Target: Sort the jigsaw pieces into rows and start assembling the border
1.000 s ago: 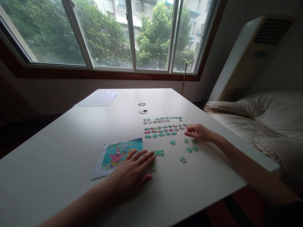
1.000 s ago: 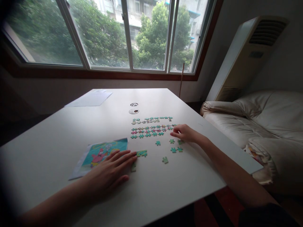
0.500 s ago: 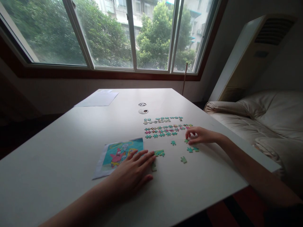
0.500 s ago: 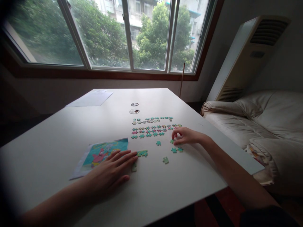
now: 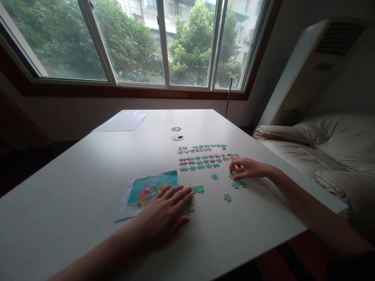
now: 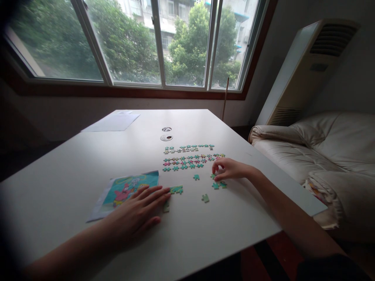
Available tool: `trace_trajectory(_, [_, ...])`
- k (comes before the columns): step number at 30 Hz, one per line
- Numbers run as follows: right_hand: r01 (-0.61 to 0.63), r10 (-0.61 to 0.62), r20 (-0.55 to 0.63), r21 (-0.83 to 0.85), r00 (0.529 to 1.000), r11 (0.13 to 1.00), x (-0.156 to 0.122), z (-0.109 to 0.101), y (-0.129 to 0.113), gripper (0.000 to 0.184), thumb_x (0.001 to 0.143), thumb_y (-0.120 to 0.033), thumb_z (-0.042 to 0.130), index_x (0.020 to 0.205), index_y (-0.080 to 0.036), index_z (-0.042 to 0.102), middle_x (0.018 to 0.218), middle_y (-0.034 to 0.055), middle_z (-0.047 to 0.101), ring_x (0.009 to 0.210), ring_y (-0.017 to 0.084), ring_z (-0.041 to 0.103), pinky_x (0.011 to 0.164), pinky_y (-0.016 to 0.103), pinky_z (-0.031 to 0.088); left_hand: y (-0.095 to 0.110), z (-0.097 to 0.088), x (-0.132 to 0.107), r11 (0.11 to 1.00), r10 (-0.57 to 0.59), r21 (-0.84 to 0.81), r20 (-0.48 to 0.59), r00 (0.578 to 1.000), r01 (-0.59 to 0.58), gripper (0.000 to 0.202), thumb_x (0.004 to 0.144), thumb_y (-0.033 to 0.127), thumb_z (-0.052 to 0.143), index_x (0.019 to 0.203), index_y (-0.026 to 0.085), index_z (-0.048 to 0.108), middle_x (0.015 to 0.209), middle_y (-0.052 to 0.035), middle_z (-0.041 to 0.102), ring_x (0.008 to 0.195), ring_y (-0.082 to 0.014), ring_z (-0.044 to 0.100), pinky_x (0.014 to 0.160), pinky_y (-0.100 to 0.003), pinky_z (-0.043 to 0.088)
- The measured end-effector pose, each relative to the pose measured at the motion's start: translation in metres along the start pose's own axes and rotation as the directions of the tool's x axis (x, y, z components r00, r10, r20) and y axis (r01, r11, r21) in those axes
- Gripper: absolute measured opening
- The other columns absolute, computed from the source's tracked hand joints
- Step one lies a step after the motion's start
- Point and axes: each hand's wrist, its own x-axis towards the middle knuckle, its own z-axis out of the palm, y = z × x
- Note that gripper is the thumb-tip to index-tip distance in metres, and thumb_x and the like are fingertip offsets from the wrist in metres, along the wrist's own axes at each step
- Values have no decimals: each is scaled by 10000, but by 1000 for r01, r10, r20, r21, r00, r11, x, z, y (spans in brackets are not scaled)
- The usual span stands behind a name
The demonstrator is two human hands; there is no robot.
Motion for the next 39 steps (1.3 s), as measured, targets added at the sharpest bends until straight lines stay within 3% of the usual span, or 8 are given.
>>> trace_trajectory(9, [1,2,-82,40,997,999,3,5,-9,254,691,-408,622,740,-171,547,743,6,536,696,129,449,636,236,363,0,1,1,1000,-6,-3,24,1000,6,476,916,417,310,1347,216,301,1386,-75,344,1237,-299,327,985,-499,274])
trace_trajectory(17, [18,31,-278,173,960,985,23,41,-56,214,714,-377,617,794,-181,591,702,13,599,613,111,478,571,224,367,2,-1,3,1000,-7,-25,30,1000,8,480,914,418,315,1349,218,290,1389,-71,339,1241,-290,317,987,-491,272])
trace_trajectory(22, [2,54,-304,178,951,984,28,56,-75,159,701,-331,625,752,-182,602,641,-2,592,570,98,466,539,211,355,2,-1,4,1000,-1,-27,37,999,2,488,914,429,307,1353,216,282,1394,-72,328,1243,-296,315,982,-504,271])
trace_trajectory(33, [45,-11,-286,110,958,993,28,60,-76,131,719,-284,613,781,-171,637,644,-13,578,565,82,460,525,190,345,0,3,4,999,19,-35,23,1000,-18,494,910,443,313,1355,232,269,1402,-60,315,1248,-288,312,983,-492,279])
trace_trajectory(39, [104,-75,-331,72,941,992,27,62,-77,102,745,-255,593,781,-171,638,682,1,598,619,95,508,556,189,376,-1,3,4,999,16,-30,23,1000,-16,498,913,444,306,1359,229,261,1403,-61,313,1249,-283,310,983,-488,277])
